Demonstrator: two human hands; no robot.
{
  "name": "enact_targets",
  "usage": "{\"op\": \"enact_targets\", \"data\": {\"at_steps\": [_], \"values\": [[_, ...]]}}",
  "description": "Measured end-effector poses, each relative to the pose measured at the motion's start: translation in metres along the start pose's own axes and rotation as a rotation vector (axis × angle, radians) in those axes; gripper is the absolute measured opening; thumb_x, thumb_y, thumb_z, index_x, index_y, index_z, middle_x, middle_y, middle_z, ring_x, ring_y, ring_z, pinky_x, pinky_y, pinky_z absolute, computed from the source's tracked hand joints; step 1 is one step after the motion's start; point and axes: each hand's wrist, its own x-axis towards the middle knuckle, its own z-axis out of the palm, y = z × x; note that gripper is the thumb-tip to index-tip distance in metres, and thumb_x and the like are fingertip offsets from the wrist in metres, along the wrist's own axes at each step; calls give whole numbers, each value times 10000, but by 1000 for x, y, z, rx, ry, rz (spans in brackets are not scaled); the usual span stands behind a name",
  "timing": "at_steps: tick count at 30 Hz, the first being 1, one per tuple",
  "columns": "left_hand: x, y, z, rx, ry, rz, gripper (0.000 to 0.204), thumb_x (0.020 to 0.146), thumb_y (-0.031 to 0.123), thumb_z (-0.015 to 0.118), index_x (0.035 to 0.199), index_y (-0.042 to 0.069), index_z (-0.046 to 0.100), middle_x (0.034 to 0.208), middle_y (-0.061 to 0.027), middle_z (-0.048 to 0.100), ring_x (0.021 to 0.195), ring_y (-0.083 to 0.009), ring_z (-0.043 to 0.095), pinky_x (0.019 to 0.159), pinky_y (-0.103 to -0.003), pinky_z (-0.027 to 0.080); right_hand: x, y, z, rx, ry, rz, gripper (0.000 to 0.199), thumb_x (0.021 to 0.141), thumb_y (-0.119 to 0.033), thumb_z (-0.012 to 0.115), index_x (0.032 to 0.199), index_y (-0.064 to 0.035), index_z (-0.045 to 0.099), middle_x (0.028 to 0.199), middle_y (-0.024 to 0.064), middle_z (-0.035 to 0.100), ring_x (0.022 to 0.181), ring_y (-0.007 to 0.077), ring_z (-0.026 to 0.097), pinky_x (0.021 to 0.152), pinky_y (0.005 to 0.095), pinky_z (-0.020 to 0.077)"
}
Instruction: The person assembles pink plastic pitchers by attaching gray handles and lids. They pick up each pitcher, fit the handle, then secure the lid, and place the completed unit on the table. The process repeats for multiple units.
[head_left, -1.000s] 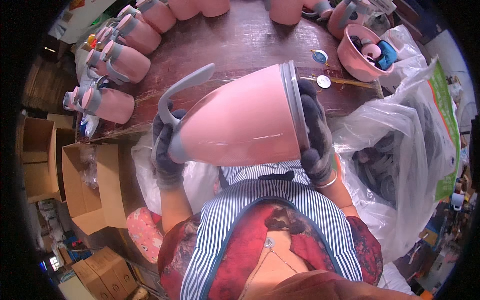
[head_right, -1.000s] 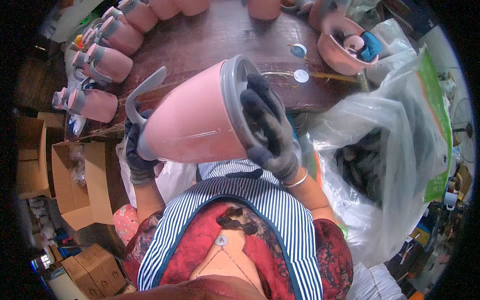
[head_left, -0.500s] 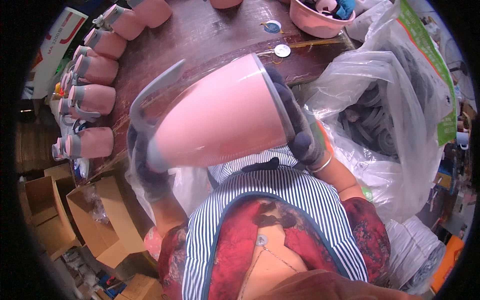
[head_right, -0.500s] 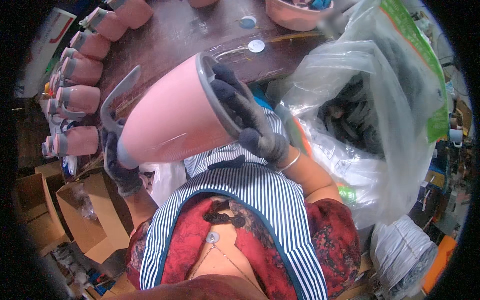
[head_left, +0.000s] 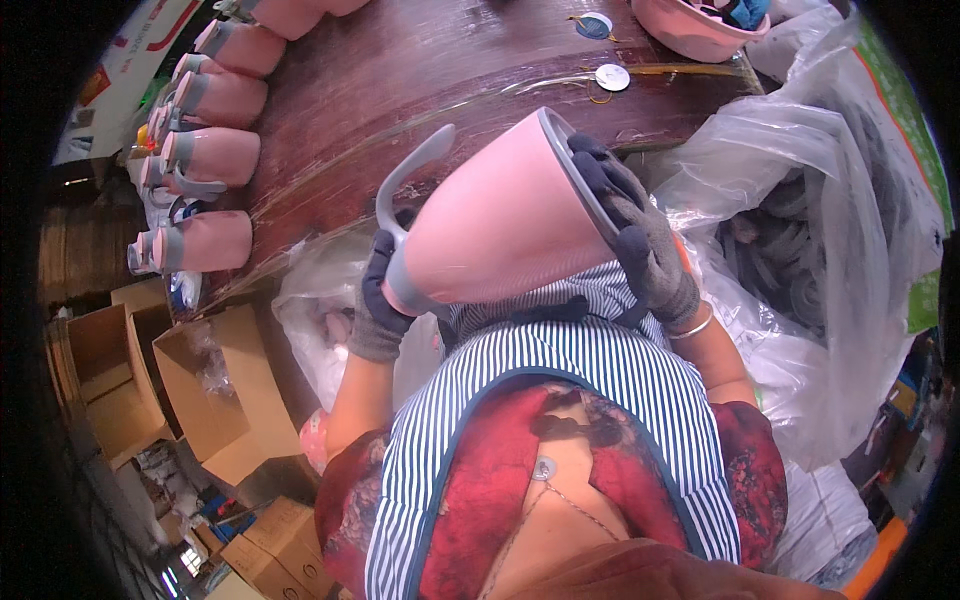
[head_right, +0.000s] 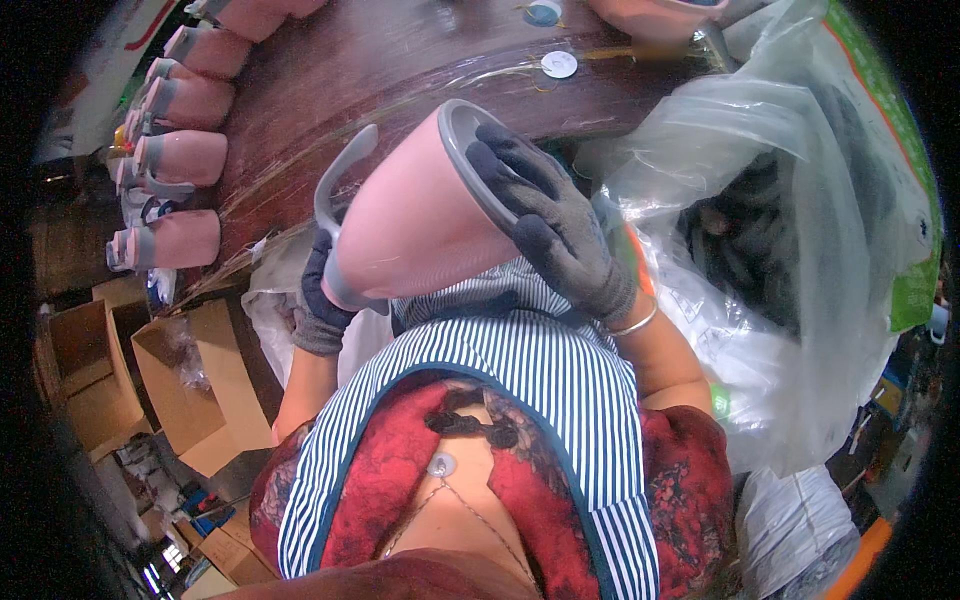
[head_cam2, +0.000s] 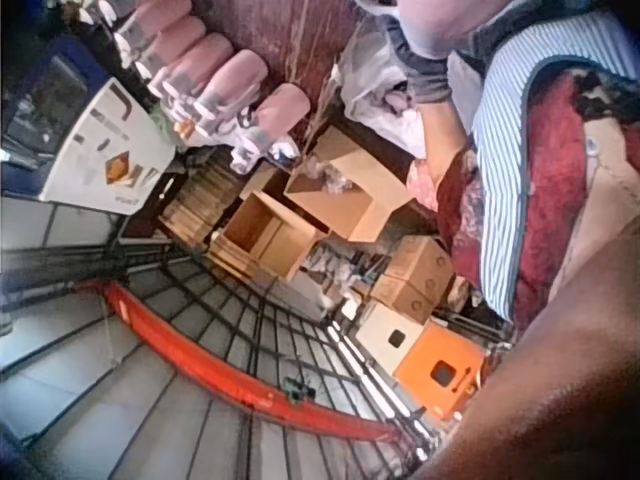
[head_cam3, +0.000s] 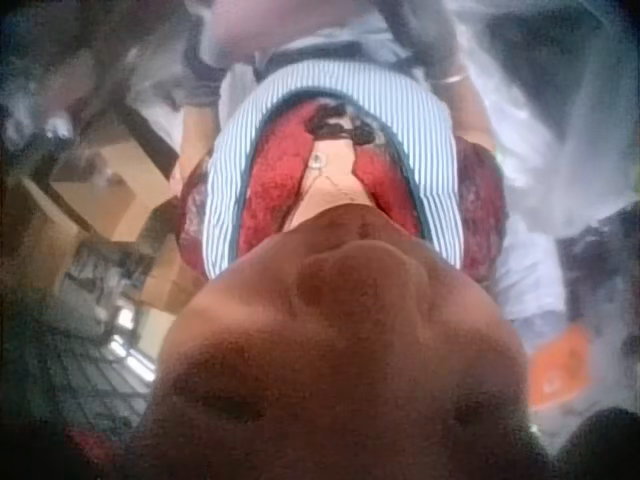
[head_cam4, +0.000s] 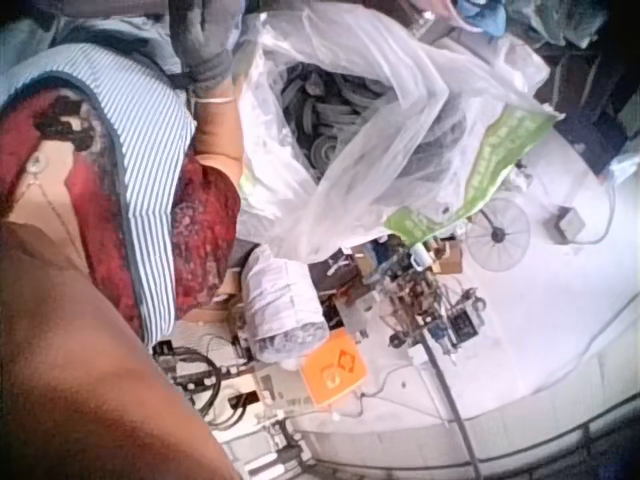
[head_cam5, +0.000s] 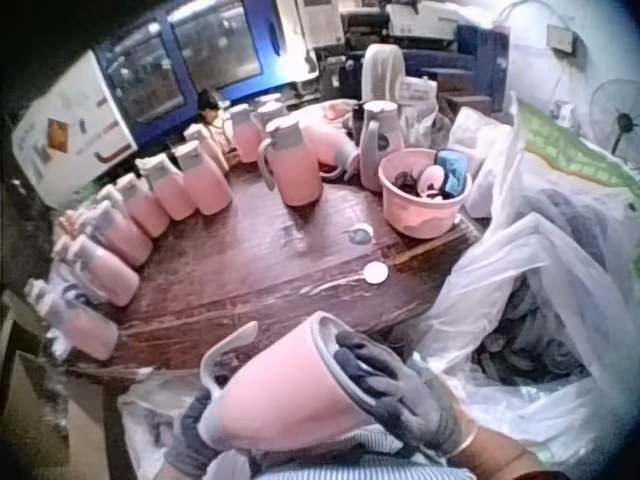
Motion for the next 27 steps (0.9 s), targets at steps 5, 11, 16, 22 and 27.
{"op": "enact_targets", "data": {"at_steps": [5,11,16,22,27], "values": [[16,21,-31,337,71,216,309,1034,240,525,1258,32,577,1129,-120,682,1030,-226,661,894,-386,535,-1,7,-5,-23,38,35,656,932,-486,513,1432,-61,521,1524,205,422,1417,390,384,1169,456,295],[12,32,-43,1271,-21,734,342,1023,228,541,1283,10,584,1249,-147,635,1127,-243,621,975,-387,495,6,-4,-8,-122,58,2,769,873,-554,588,1468,-80,479,1521,209,421,1410,402,388,1157,473,310],[-16,50,8,1041,396,497,331,1031,212,539,1258,-14,623,1145,-72,672,1006,-148,618,877,-306,496,-46,33,-32,307,174,285,832,967,-632,422,1492,10,355,1525,207,390,1430,329,358,1180,449,272],[0,57,-19,671,259,390,332,1034,224,524,1270,7,609,1183,-104,671,1050,-199,638,921,-357,509,-7,12,2,45,188,231,786,929,-580,559,1482,-36,433,1539,213,388,1441,337,358,1173,461,289],[14,43,-46,371,62,326,341,1036,246,505,1264,10,599,1176,-127,680,1063,-244,653,936,-398,517,17,5,19,35,218,-47,828,890,-644,550,1475,-64,465,1530,205,402,1439,391,348,1169,475,277]]}}
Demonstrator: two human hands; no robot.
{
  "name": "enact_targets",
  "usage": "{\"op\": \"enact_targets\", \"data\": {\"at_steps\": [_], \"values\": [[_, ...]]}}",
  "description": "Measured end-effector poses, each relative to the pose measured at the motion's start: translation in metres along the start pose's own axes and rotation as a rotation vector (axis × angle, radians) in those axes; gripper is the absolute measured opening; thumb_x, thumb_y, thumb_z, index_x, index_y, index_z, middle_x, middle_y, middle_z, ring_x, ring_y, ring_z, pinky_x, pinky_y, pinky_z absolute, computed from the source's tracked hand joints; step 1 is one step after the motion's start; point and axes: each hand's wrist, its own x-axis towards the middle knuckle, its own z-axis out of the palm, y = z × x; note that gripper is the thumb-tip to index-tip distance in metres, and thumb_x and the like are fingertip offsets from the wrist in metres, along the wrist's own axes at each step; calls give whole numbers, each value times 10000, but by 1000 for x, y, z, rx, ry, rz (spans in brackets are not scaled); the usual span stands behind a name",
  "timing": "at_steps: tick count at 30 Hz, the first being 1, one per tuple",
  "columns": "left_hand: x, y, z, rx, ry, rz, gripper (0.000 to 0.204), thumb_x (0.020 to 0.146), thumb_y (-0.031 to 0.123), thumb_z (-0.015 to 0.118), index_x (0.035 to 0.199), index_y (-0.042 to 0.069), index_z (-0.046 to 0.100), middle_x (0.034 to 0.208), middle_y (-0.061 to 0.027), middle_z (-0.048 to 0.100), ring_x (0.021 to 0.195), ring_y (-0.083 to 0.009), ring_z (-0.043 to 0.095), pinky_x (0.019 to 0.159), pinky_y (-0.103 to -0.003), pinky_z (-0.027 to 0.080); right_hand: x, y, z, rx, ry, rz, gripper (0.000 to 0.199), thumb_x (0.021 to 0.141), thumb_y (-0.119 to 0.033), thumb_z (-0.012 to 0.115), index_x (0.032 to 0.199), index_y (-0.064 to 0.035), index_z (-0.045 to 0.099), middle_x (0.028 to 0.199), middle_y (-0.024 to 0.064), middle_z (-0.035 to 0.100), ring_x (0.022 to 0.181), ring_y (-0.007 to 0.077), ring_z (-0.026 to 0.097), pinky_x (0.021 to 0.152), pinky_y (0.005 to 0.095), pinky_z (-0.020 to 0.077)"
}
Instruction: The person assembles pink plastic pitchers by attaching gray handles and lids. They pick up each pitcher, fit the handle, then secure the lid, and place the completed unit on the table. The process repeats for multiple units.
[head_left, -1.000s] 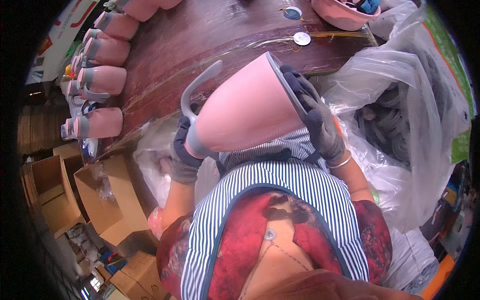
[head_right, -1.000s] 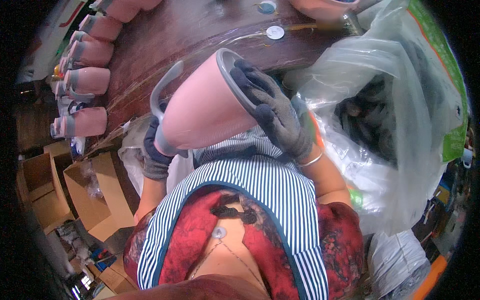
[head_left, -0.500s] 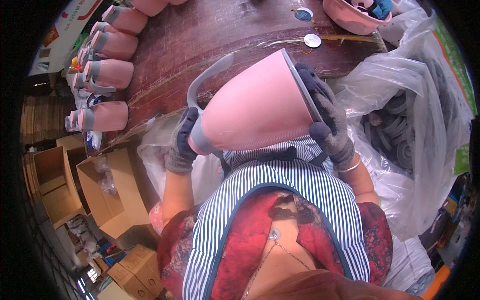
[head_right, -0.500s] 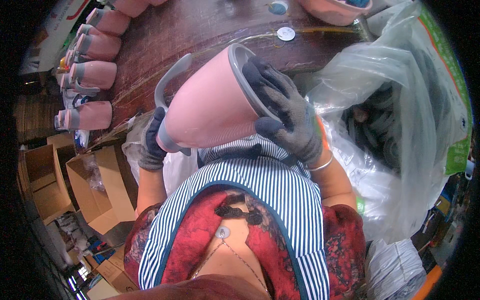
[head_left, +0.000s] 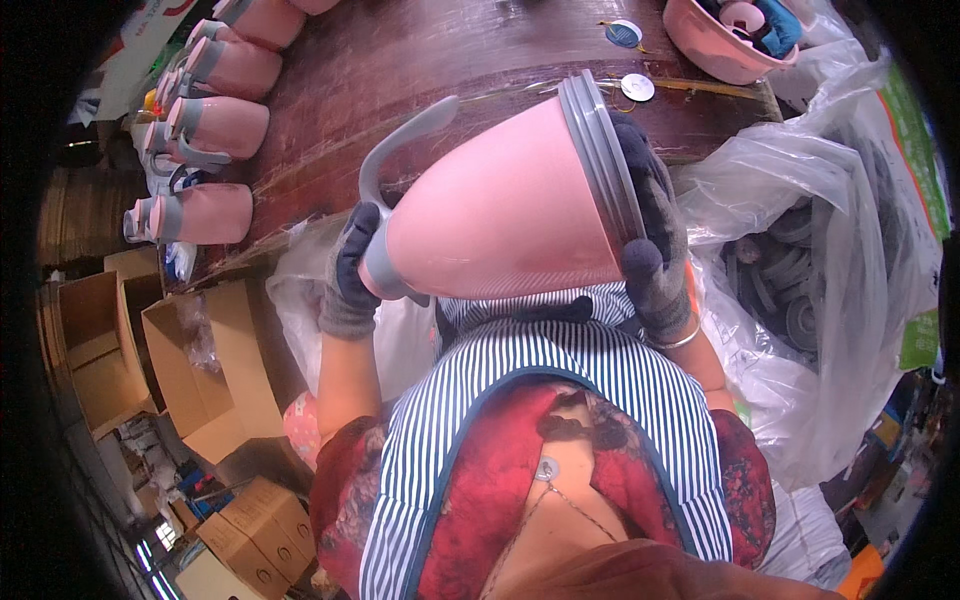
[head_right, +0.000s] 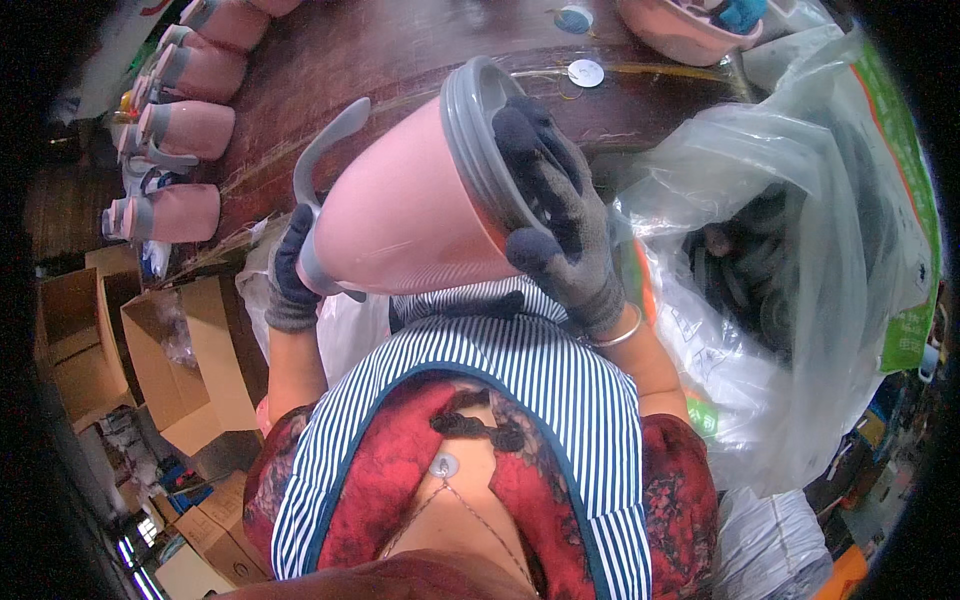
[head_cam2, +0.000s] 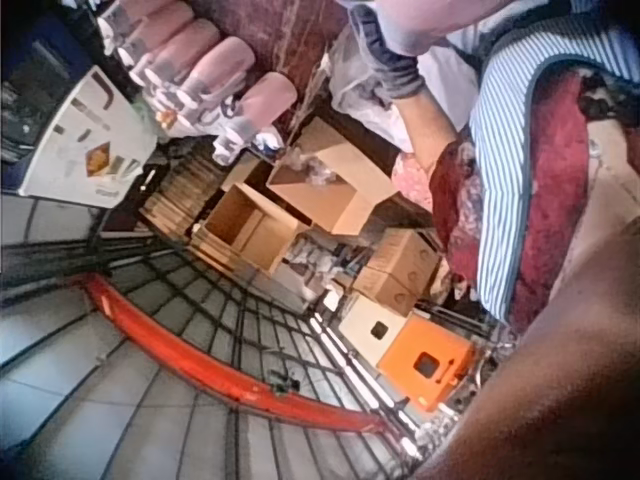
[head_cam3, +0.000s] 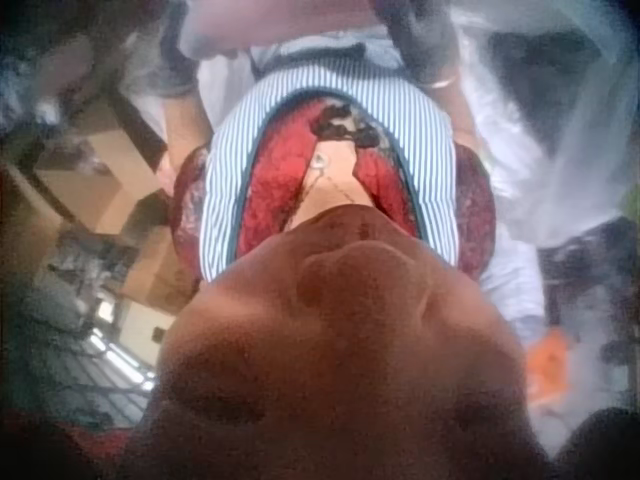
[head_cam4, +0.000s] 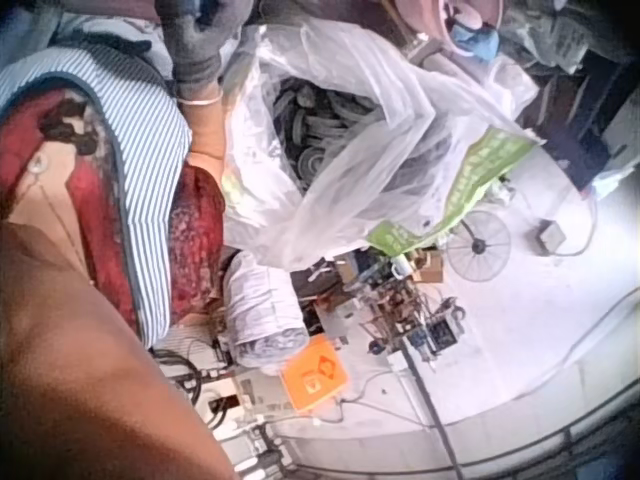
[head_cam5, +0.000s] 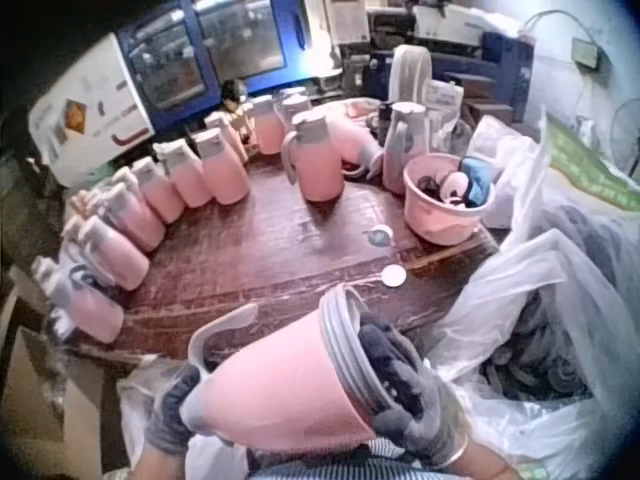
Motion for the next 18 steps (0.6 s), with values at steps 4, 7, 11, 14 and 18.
{"op": "enact_targets", "data": {"at_steps": [4,7,11,14,18], "values": [[8,0,1,-115,-62,-93,347,1031,240,523,1265,-7,595,1178,-138,682,1049,-252,664,921,-402,530,-4,-4,-5,-31,-85,-77,908,840,-701,568,1465,-49,478,1534,233,384,1432,410,350,1169,496,264],[0,10,28,61,-1,-118,345,1029,232,529,1262,-15,594,1183,-143,680,1046,-254,665,918,-403,533,-10,4,-6,-44,-136,-182,945,801,-727,590,1447,-43,501,1533,253,373,1426,426,351,1167,509,256],[18,10,22,-193,-24,-314,342,1016,220,550,1270,-5,594,1201,-158,673,1058,-248,662,906,-407,540,-14,7,-11,-62,-141,-199,1007,766,-755,608,1455,-31,481,1535,251,370,1429,415,349,1175,493,241],[-12,21,55,332,-56,208,334,986,232,592,1219,-6,600,1207,-121,636,1079,-213,613,941,-349,485,-19,2,3,190,77,107,999,829,-775,540,1473,-19,435,1518,203,405,1403,328,391,1156,455,284],[-64,55,128,1168,-48,861,342,868,201,651,1138,-8,629,1146,-136,615,1076,-243,588,957,-361,443,-45,51,3,664,84,593,864,983,-708,291,1483,-10,392,1472,146,471,1345,227,443,1128,382,322]]}}
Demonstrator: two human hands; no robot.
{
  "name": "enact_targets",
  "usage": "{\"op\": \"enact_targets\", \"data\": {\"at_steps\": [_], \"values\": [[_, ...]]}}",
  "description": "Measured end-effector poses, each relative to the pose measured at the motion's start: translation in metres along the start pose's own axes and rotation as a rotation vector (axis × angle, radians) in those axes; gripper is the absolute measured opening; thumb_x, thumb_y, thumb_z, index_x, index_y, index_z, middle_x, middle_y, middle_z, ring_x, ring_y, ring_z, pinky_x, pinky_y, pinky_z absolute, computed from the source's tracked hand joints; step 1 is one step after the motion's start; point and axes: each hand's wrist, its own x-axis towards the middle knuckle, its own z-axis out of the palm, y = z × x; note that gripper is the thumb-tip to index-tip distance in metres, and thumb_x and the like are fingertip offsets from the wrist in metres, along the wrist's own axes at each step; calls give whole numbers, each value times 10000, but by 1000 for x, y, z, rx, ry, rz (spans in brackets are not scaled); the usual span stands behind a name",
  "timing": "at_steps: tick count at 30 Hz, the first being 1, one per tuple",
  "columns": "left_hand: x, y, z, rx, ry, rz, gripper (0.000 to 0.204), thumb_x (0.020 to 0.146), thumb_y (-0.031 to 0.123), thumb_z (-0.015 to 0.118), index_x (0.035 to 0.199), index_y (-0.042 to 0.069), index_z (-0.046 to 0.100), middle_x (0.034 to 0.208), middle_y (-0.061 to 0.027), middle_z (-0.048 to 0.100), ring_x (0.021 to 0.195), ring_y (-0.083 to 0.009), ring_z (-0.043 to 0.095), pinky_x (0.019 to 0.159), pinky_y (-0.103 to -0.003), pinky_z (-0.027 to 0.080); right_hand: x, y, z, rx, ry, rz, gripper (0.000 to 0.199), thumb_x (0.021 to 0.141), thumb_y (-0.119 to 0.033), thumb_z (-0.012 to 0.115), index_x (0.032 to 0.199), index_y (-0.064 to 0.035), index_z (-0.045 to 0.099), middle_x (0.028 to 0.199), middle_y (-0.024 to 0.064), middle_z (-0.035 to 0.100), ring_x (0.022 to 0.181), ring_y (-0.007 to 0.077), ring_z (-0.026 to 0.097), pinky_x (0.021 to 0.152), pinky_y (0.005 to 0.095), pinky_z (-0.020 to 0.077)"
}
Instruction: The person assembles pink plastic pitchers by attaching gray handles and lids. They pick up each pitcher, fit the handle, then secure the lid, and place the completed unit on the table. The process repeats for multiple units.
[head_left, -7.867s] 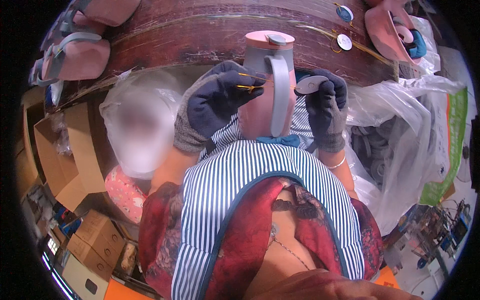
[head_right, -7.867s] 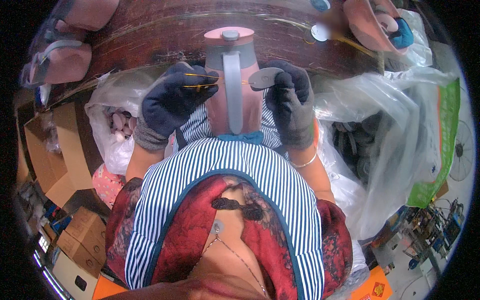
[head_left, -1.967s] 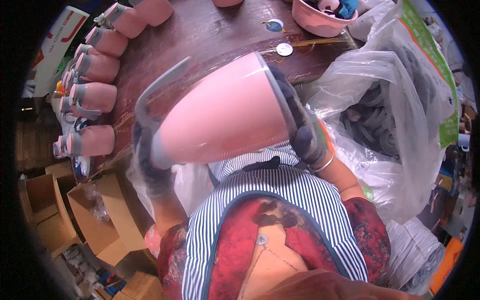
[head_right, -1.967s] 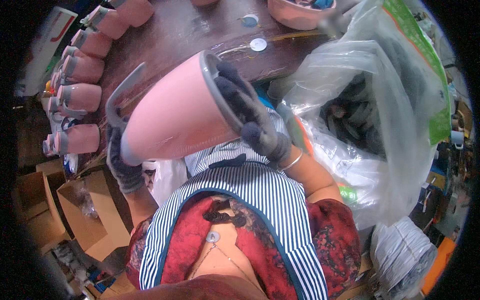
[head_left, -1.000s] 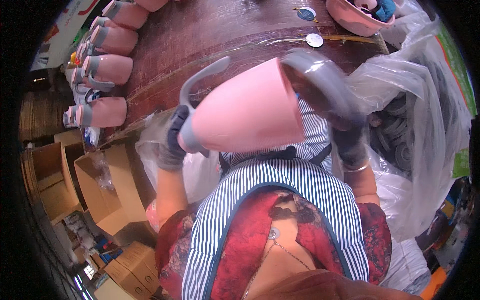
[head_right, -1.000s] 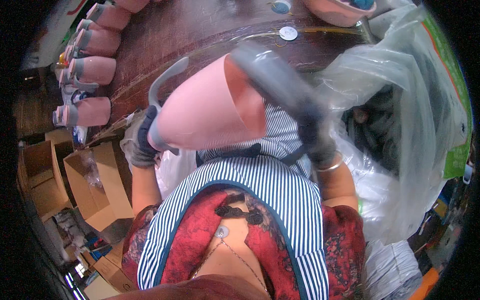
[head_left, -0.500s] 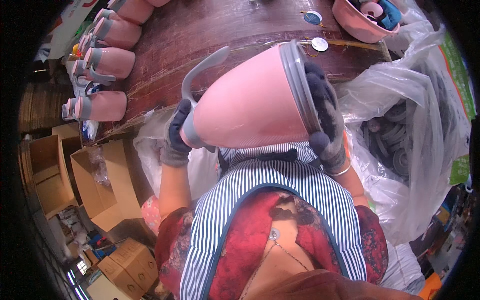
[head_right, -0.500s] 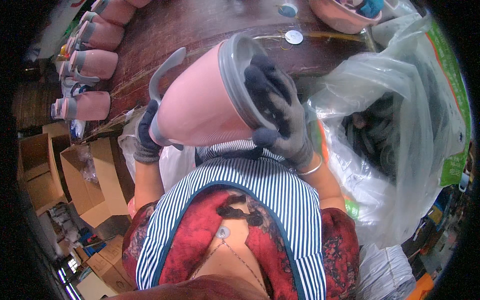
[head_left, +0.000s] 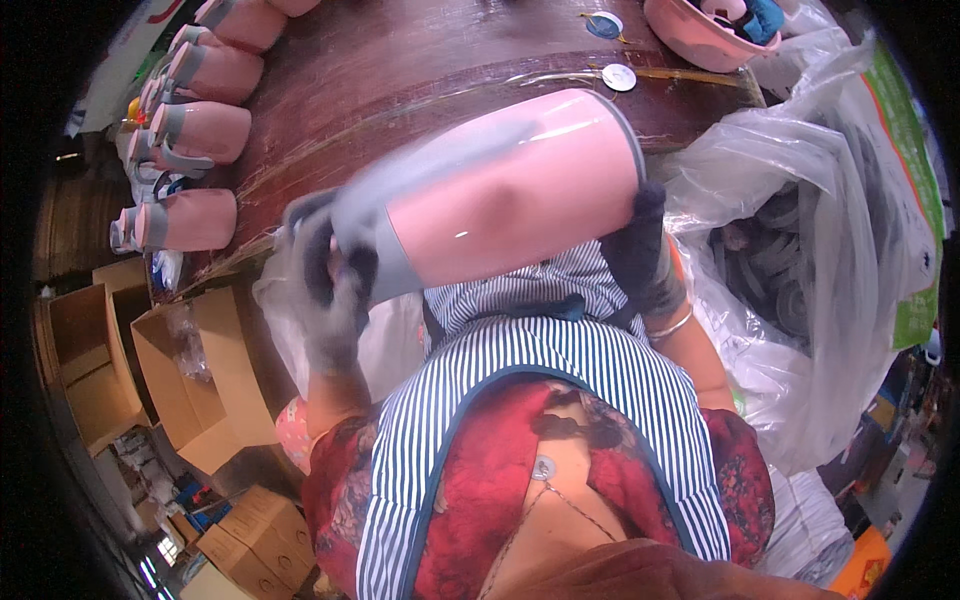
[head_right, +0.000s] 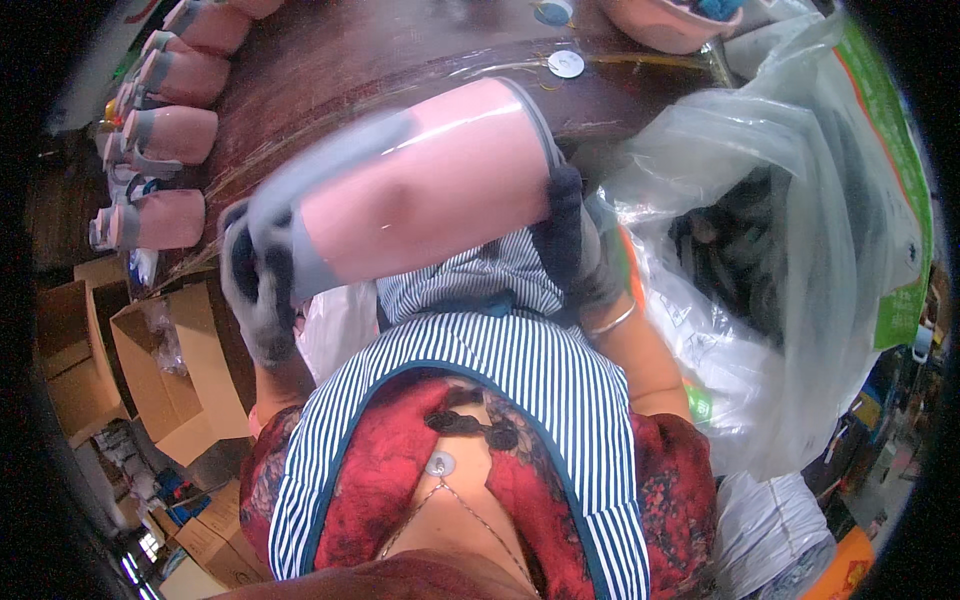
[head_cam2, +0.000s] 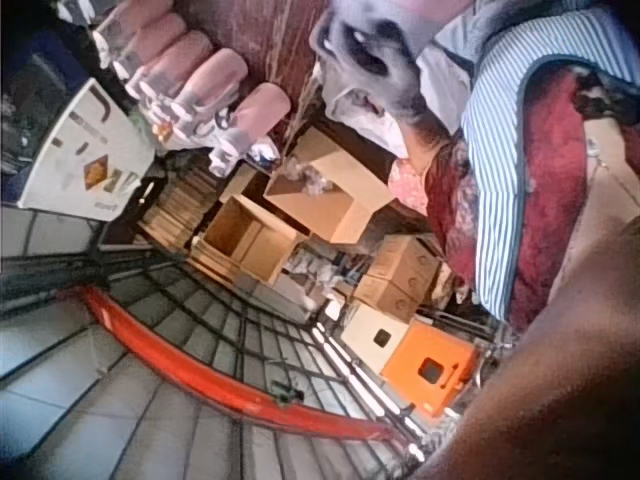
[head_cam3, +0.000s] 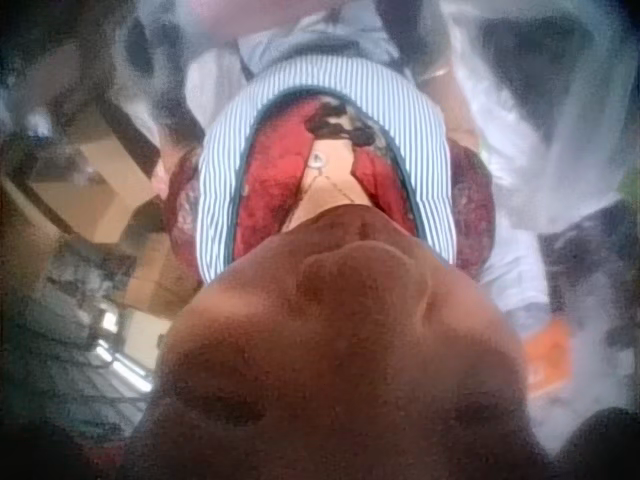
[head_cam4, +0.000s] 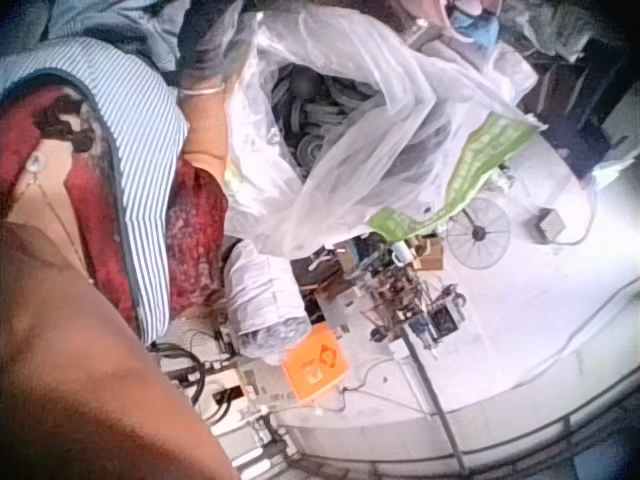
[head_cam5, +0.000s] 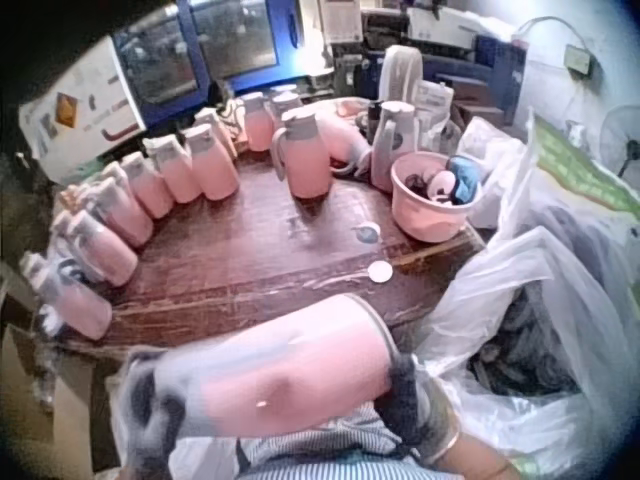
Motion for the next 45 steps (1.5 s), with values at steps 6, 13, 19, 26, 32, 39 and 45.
{"op": "enact_targets", "data": {"at_steps": [6,13,19,26,32,39,45], "values": [[-8,-3,8,-96,71,-76,403,836,286,674,1111,-6,634,1131,-153,592,1050,-271,574,932,-373,431,5,5,-18,-269,-60,-91,789,1026,-625,296,1491,9,359,1474,147,457,1339,230,444,1137,376,321],[-14,-50,12,-254,-82,-464,339,976,273,586,1155,-15,606,1164,-110,595,1063,-211,569,950,-344,441,-4,-51,23,-705,-283,-528,939,893,-702,460,1540,-37,311,1564,183,346,1435,307,347,1179,423,251],[35,-20,-15,60,-498,83,394,798,283,734,1122,74,652,1105,-114,584,1049,-280,582,925,-387,461,18,29,2,595,-98,720,729,1027,-620,300,1390,-22,506,1271,155,634,1130,232,621,970,364,504],[135,-28,31,53,-1054,544,290,732,184,730,972,62,622,1003,-136,543,951,-333,576,829,-426,468,71,-17,-53,-1139,161,-308,430,924,-251,650,1319,-93,591,1147,165,674,1018,284,665,860,379,538],[150,-65,69,334,-924,608,445,779,193,741,1215,223,659,1418,-154,485,1279,-362,494,1051,-474,413,154,-30,-120,-1948,-98,-599,790,829,-618,635,1469,-184,473,1559,94,393,1411,393,359,1154,549,268],[66,-97,97,198,-379,383,607,840,247,691,1426,216,534,1498,-167,430,1369,-391,415,1136,-503,335,90,-10,-85,-1634,-214,-843,335,838,-152,671,1171,-128,659,1230,73,662,1133,313,621,1027,491,461],[-1,-84,117,-170,113,8,592,801,160,818,1320,43,558,1381,-183,451,1317,-333,449,1078,-416,429,62,-18,-13,-696,103,-113,216,911,-14,591,1117,1,650,1051,130,692,985,168,674,864,313,546]]}}
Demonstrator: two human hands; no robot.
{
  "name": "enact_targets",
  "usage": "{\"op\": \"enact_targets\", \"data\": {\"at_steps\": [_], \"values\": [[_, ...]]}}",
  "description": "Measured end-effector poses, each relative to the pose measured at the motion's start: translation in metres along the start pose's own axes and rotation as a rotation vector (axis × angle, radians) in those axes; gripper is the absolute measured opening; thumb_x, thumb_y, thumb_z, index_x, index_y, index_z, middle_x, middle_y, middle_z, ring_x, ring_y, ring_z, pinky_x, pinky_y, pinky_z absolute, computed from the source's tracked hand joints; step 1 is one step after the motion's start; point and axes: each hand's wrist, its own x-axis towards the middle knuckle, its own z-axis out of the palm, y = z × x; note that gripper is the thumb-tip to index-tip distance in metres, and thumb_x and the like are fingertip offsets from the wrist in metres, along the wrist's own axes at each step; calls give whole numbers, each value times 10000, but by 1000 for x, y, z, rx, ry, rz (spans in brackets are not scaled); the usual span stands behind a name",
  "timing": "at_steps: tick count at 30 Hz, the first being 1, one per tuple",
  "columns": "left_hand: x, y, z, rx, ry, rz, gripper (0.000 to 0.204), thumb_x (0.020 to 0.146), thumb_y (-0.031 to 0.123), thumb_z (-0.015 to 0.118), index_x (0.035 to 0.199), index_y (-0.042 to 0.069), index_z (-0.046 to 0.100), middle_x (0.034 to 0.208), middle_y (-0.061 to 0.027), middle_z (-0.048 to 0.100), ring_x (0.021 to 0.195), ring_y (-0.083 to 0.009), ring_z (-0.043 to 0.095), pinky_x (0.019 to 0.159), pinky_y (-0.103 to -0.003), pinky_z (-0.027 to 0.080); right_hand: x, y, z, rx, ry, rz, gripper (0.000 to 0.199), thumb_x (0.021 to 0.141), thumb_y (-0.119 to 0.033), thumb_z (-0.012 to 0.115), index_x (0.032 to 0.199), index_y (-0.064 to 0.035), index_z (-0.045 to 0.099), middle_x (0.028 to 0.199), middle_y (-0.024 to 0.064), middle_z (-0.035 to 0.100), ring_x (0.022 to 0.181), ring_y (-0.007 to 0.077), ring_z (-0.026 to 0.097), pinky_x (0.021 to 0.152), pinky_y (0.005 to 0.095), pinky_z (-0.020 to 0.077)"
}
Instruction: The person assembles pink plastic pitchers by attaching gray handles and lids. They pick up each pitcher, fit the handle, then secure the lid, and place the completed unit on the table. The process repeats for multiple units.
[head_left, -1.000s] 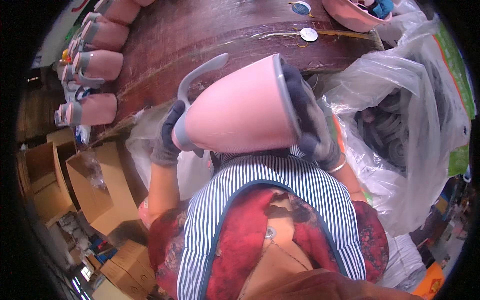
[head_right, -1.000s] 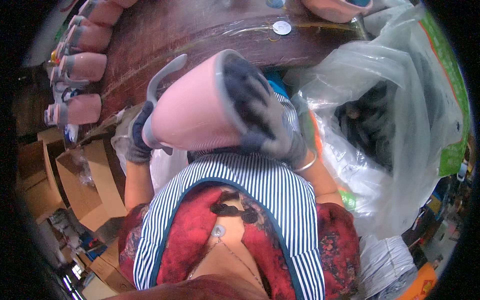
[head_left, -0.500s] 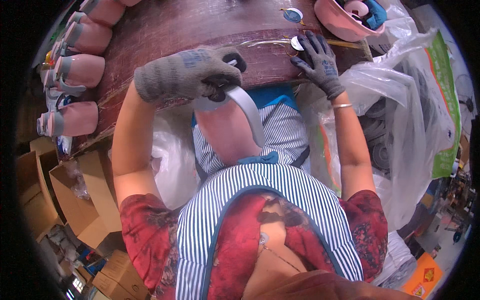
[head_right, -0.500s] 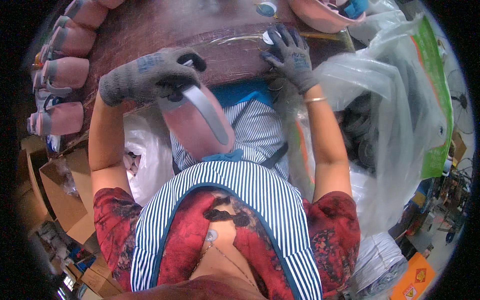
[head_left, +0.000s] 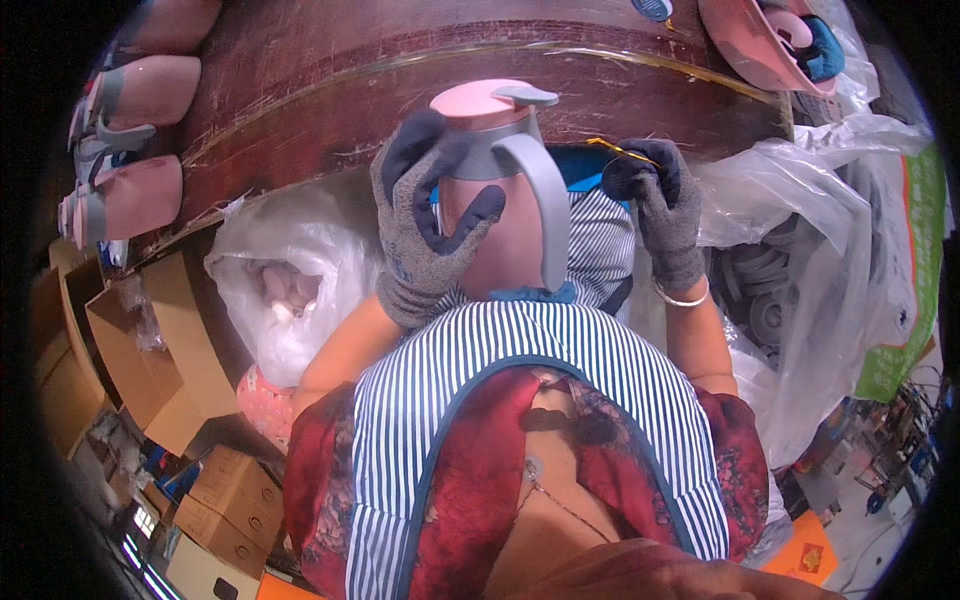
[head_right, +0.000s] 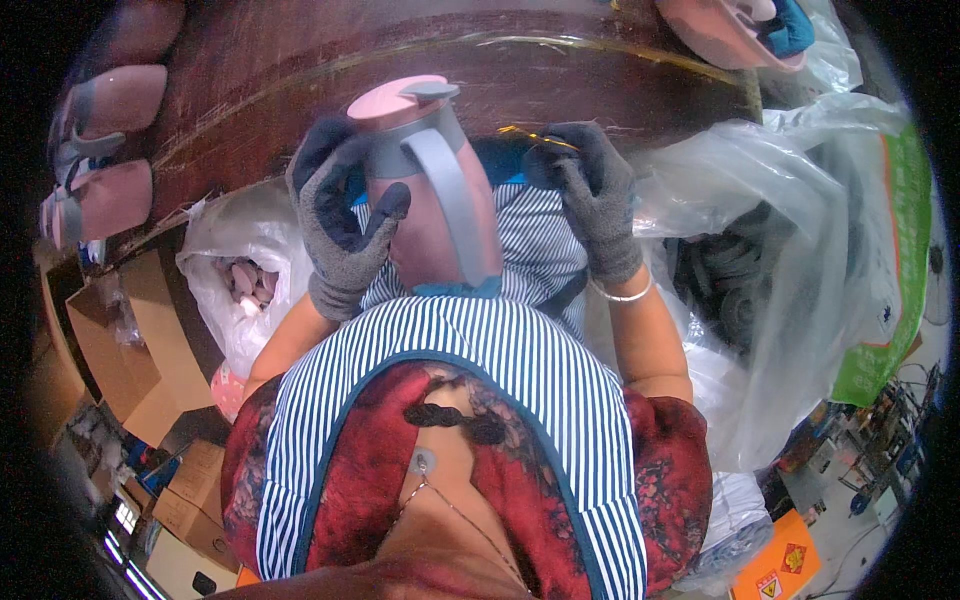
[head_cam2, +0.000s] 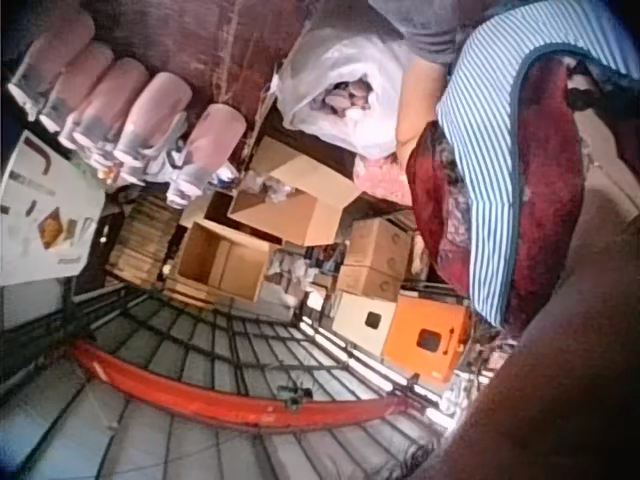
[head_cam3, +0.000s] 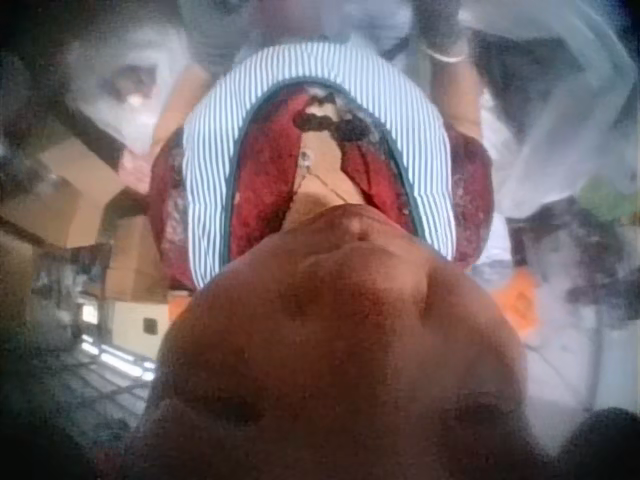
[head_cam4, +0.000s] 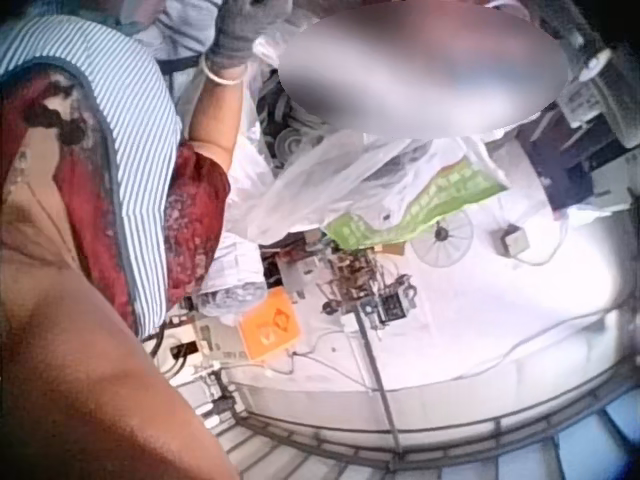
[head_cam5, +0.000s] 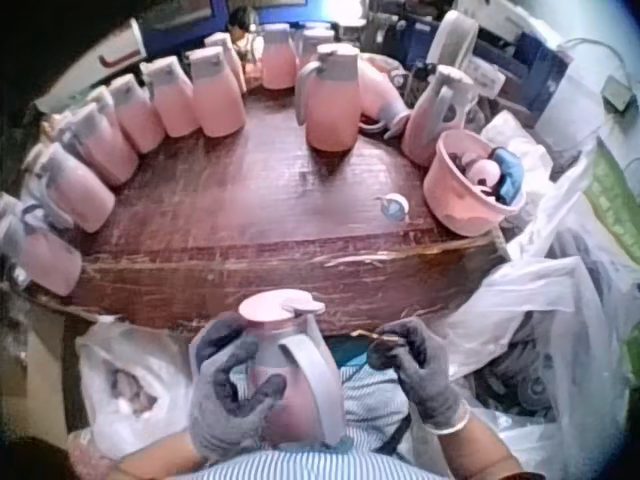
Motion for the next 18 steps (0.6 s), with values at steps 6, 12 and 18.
{"op": "enact_targets", "data": {"at_steps": [6,12,18], "values": [[4,18,-5,182,-215,-6,596,752,275,840,1290,131,628,1274,-125,535,1236,-318,474,1042,-452,407,-7,-31,22,-176,-297,67,258,880,-120,666,1112,-6,663,996,148,711,881,209,705,785,324,550],[10,21,-5,380,-290,49,402,763,329,773,1127,169,717,1197,-96,581,1135,-341,503,1004,-512,380,-3,-40,31,-293,-343,-191,291,883,-175,681,1124,-13,664,1000,158,691,848,230,702,749,336,552],[7,30,-4,-7,-293,-292,258,778,221,742,1027,156,736,1160,-95,590,1058,-302,555,931,-425,464,-8,-31,22,-221,-451,-52,400,873,-148,698,1245,-28,611,1150,153,669,1035,251,679,904,360,553]]}}
